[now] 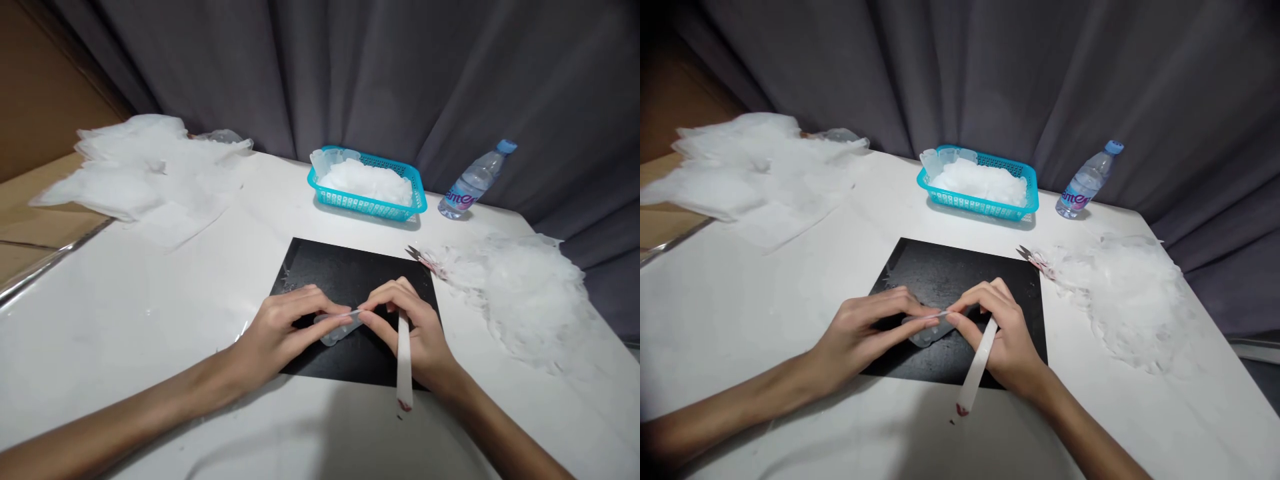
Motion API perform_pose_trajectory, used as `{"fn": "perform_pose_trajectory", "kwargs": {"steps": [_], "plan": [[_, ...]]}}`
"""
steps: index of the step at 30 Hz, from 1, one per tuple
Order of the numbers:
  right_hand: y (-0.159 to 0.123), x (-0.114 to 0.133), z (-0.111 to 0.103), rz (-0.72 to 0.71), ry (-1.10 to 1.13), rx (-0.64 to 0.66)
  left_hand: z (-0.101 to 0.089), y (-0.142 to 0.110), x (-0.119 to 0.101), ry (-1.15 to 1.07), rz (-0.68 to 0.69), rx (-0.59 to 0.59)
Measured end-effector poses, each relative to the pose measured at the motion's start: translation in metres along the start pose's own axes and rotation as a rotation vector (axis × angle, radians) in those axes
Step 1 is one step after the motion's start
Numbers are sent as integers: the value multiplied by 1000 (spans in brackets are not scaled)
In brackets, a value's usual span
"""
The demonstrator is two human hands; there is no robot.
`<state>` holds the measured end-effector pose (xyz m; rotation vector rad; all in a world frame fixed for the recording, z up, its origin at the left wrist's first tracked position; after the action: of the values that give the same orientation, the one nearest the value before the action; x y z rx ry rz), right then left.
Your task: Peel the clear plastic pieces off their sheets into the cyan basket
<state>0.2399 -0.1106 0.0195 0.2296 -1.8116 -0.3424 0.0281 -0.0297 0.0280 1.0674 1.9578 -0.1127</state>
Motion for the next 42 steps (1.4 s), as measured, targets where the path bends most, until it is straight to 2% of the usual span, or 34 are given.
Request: {"fn": "perform_pose_trajectory", "kwargs": {"steps": [4,7,9,11,14,19,23,26,29,32,37,42], "plan": [[-1,-5,2,63,59,10,-1,-1,0,-26,3,18],[1,-9,0,97,31,48,0,1,4,-51,-121,61],[3,-13,-5,75,-73,38,2,3,9,-125,-247,108],[5,-20,-13,12,-264,-26,2,7,17,-272,-373,147],[8,-35,-27,-66,-555,-156,-1,19,29,-484,-465,159],[13,-59,-43,-50,-670,-204,-21,61,37,-522,-410,95],[14,-70,-47,-11,-712,-258,-33,102,30,-507,-373,16],[12,-75,-48,14,-732,-314,-30,122,18,-530,-337,-33],[12,-79,-52,21,-758,-356,-19,126,5,-592,-292,0],[11,-82,-55,50,-817,-371,-11,121,-6,-634,-313,34],[12,-84,-55,40,-903,-304,-8,113,-10,-735,-386,35],[13,-81,-54,15,-975,-246,-7,112,-14,-937,-335,62]]}}
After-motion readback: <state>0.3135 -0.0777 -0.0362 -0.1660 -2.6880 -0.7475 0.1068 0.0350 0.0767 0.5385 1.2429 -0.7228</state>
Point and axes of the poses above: each hand's wrist, its own y-axis towards the middle knuckle, its own z-axis out of the palm, x = y × z, the point moved 1 cm from there along y, towards the middle knuckle, and after that the axes turned 11 degrees about y, right-handed, at the moved point
